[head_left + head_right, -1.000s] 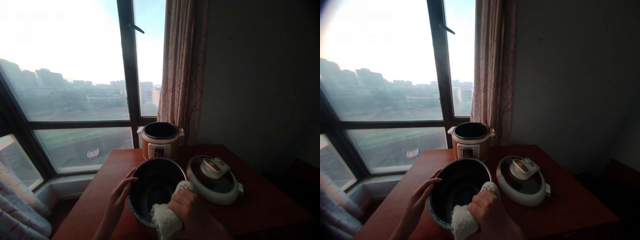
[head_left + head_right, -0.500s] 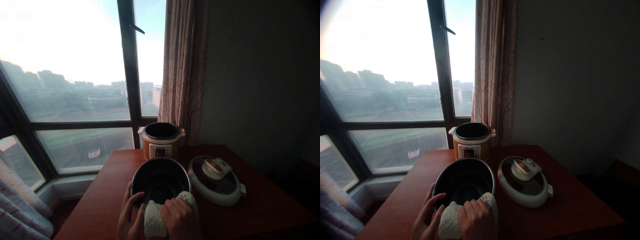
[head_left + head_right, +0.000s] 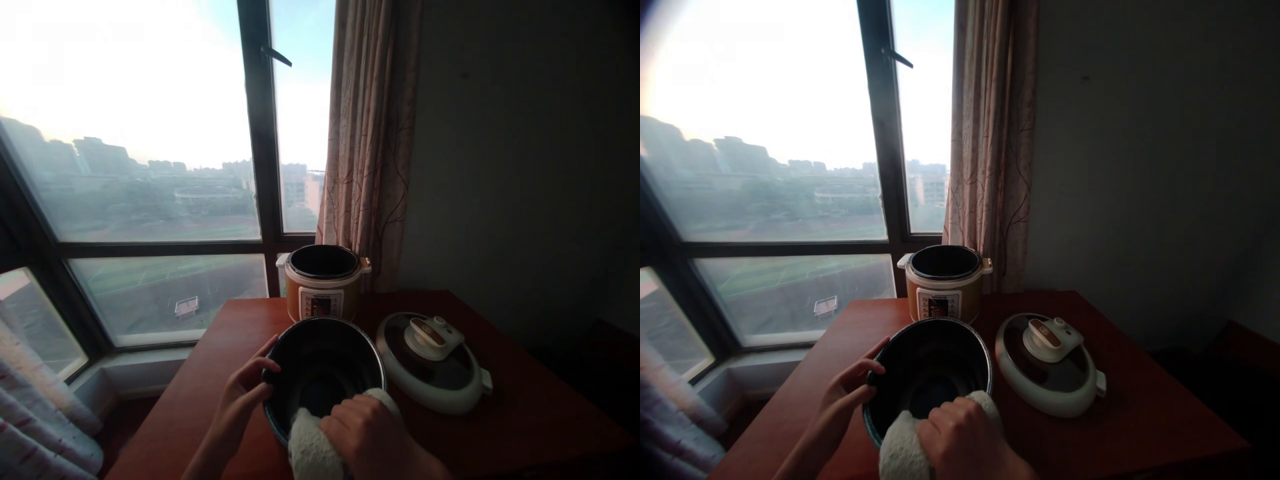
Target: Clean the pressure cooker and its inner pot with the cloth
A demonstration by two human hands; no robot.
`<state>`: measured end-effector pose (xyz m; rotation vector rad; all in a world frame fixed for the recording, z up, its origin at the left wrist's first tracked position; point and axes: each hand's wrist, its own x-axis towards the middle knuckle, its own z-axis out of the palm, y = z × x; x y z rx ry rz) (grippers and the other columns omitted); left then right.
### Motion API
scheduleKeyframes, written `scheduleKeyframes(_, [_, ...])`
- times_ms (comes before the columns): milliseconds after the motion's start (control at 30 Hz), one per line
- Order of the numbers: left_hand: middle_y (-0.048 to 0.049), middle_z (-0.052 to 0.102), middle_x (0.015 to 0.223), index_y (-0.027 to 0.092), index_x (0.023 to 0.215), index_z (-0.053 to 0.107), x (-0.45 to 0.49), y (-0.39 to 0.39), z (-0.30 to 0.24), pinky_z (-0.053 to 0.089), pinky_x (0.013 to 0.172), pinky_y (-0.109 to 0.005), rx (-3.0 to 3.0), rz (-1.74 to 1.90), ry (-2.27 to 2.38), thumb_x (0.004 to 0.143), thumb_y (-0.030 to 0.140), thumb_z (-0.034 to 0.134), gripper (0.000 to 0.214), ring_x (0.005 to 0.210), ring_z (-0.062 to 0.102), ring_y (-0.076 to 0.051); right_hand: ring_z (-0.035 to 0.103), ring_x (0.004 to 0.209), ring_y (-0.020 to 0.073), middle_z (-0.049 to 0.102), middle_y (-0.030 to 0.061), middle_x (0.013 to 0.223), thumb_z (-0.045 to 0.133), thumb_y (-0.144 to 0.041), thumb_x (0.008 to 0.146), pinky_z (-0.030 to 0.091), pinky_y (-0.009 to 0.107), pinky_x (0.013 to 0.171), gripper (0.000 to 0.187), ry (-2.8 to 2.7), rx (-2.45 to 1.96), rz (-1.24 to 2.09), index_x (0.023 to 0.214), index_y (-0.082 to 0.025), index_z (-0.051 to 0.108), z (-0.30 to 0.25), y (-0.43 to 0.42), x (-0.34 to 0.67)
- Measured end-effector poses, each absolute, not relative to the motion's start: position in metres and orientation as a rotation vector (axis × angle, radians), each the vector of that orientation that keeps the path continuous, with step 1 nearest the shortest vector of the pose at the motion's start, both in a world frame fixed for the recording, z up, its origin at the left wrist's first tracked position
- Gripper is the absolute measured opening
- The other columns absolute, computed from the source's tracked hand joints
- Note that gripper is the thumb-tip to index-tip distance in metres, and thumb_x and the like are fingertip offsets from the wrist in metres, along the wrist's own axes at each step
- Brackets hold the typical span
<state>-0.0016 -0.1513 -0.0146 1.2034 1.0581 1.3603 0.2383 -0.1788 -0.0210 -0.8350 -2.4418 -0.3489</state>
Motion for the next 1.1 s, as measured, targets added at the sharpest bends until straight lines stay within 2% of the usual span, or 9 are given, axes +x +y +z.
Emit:
scheduleKeyframes(100, [-0.0118,0.044,0.153,0.018,0.080,0.072,-0.020,-0.136,-0.010,0.053,0.078,-0.037,1.294,1.239,0.971,0.068,0.019,0.066,0.013,0.120,0.058,-0.039,0.056,0.063,0.0122,0.063,-0.0061,0.069,0.069,-0.043,0.081,0.028,0.030,0.056,0.024,-2.568,-0.792,-0.209,0.075,-0.023,0.057,-0.006,-0.177,0.257])
scheduleKeyframes(233, [-0.0095,0.044,0.154,0.019,0.085,0.073,-0.032,-0.121,-0.008,0.052,0.086,-0.040,1.346,1.152,0.904,0.068,0.018,0.066,0.018,0.122,0.057,-0.037,0.057,0.064,0.0117,0.063,-0.0068,0.071,0.074,-0.045,0.074,0.031,0.029,0.058,0.026,-2.603,-0.744,-0.124,0.076,-0.024,0.059,-0.004,-0.172,0.265])
scheduleKeyframes(400, [-0.0115,0.054,0.146,0.020,0.090,0.074,-0.026,-0.122,-0.016,0.050,0.097,-0.044,1.333,1.318,0.981,0.075,0.027,0.066,0.018,0.127,0.055,-0.037,0.051,0.057,0.0128,0.057,-0.0046,0.061,0.064,-0.041,0.081,0.023,0.032,0.054,0.027,-2.457,-0.751,-0.307,0.065,-0.023,0.052,-0.024,-0.168,0.249])
scheduleKeyframes(567, [-0.0100,0.072,0.122,0.024,0.085,0.075,-0.023,-0.136,-0.033,0.051,0.098,-0.043,1.437,1.523,1.414,0.078,0.041,0.067,0.020,0.114,0.065,-0.033,0.045,0.052,0.0128,0.052,-0.0032,0.057,0.052,-0.025,0.086,0.019,0.034,0.055,0.025,-2.263,-0.767,-0.450,0.062,-0.022,0.046,-0.032,-0.174,0.231])
scheduleKeyframes(633, [-0.0105,0.070,0.124,0.025,0.088,0.074,-0.019,-0.146,-0.042,0.050,0.099,-0.044,1.436,1.547,1.499,0.079,0.043,0.065,0.022,0.115,0.064,-0.033,0.043,0.050,0.0131,0.050,-0.0026,0.055,0.047,-0.021,0.089,0.017,0.034,0.055,0.028,-2.196,-0.778,-0.494,0.061,-0.022,0.045,-0.032,-0.176,0.223])
scheduleKeyframes(733, [-0.0115,0.060,0.139,0.025,0.093,0.074,-0.005,-0.166,-0.056,0.041,0.108,-0.046,1.469,1.628,1.518,0.081,0.044,0.064,0.025,0.129,0.053,-0.033,0.042,0.049,0.0136,0.050,-0.0021,0.054,0.043,-0.016,0.092,0.017,0.035,0.055,0.030,-2.113,-0.842,-0.544,0.062,-0.021,0.045,-0.034,-0.179,0.210])
scheduleKeyframes(867, [-0.0079,0.048,0.150,0.027,0.100,0.074,0.015,-0.189,-0.067,0.032,0.114,-0.048,1.472,1.658,1.535,0.083,0.046,0.061,0.029,0.140,0.039,-0.034,0.043,0.048,0.0144,0.050,-0.0014,0.054,0.046,-0.027,0.096,0.016,0.035,0.055,0.035,-2.042,-0.948,-0.583,0.061,-0.022,0.043,-0.038,-0.182,0.197])
scheduleKeyframes(967, [-0.0089,0.048,0.149,0.026,0.098,0.074,0.021,-0.196,-0.068,0.032,0.114,-0.051,1.399,1.600,1.556,0.083,0.049,0.060,0.031,0.139,0.040,-0.036,0.044,0.048,0.0145,0.050,-0.0016,0.055,0.048,-0.032,0.096,0.016,0.035,0.055,0.037,-2.042,-0.966,-0.593,0.061,-0.022,0.042,-0.040,-0.183,0.195])
scheduleKeyframes(1100, [-0.0121,0.056,0.140,0.024,0.083,0.074,0.015,-0.191,-0.063,0.035,0.110,-0.053,1.373,1.605,1.581,0.077,0.051,0.063,0.030,0.134,0.044,-0.039,0.045,0.048,0.0145,0.051,-0.0019,0.055,0.045,-0.031,0.098,0.016,0.035,0.054,0.036,-2.084,-0.936,-0.567,0.063,-0.022,0.045,-0.039,-0.183,0.197])
